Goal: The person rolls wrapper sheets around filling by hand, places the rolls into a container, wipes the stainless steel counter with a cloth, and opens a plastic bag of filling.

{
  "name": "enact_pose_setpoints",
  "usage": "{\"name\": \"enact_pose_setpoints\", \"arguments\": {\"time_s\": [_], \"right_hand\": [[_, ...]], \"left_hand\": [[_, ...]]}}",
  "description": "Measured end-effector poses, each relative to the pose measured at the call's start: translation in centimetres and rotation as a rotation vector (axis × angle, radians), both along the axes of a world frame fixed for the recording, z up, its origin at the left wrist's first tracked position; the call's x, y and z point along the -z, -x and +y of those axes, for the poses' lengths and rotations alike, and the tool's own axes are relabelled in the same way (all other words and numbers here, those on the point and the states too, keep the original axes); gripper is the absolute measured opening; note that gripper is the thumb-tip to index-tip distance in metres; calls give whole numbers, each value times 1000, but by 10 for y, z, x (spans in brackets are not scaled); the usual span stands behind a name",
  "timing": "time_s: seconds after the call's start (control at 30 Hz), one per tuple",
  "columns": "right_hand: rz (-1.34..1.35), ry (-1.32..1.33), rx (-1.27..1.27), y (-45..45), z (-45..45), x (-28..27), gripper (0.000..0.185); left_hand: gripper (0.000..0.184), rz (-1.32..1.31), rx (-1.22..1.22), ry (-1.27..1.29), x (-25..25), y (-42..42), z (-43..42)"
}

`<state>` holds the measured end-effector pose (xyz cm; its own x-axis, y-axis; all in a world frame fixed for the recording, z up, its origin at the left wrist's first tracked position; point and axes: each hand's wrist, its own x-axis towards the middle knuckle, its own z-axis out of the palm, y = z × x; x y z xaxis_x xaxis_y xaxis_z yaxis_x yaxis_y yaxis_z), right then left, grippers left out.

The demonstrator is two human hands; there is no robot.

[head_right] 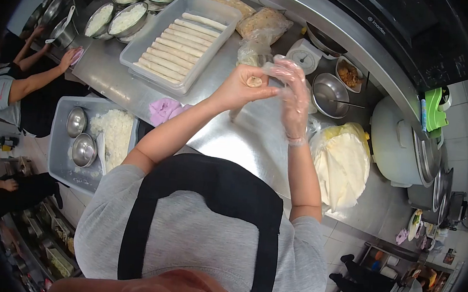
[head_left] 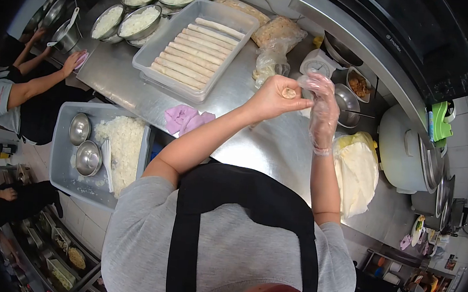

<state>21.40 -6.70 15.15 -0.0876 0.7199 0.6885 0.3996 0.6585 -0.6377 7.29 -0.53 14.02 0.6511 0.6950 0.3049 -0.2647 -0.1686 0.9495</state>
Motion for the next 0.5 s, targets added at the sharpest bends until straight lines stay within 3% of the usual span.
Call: {"name": "enact_pose_setpoints", "arguments": {"time_s": [0.1,0.17,0.23,0.3,0.33,0.4,0.43,0.5], "right_hand": [[215,-44,22,-2,-4,11,52],[8,-16,61,1,-11,5,47],[-1,-28,51,0,-12,-1,46],[-312,54,140,-2,-16,-14,46],[-309,57,144,-5,-15,-18,46],[-590,-107,194,-10,-10,-24,40],[-589,-111,196,-9,-10,-22,40],[-76,-41,44,-6,-10,-16,36]], "left_hand": [[16,-81,-49,-75,-1,-6,1],[19,-114,-66,-91,1,-9,0],[16,-123,-42,-98,4,-12,0],[14,-98,2,-80,3,-12,-2],[12,-75,38,-65,3,-12,-3],[10,-41,18,-59,5,-13,-2],[8,-12,-9,-56,4,-13,0],[8,-34,-24,-46,2,-13,0]]}}
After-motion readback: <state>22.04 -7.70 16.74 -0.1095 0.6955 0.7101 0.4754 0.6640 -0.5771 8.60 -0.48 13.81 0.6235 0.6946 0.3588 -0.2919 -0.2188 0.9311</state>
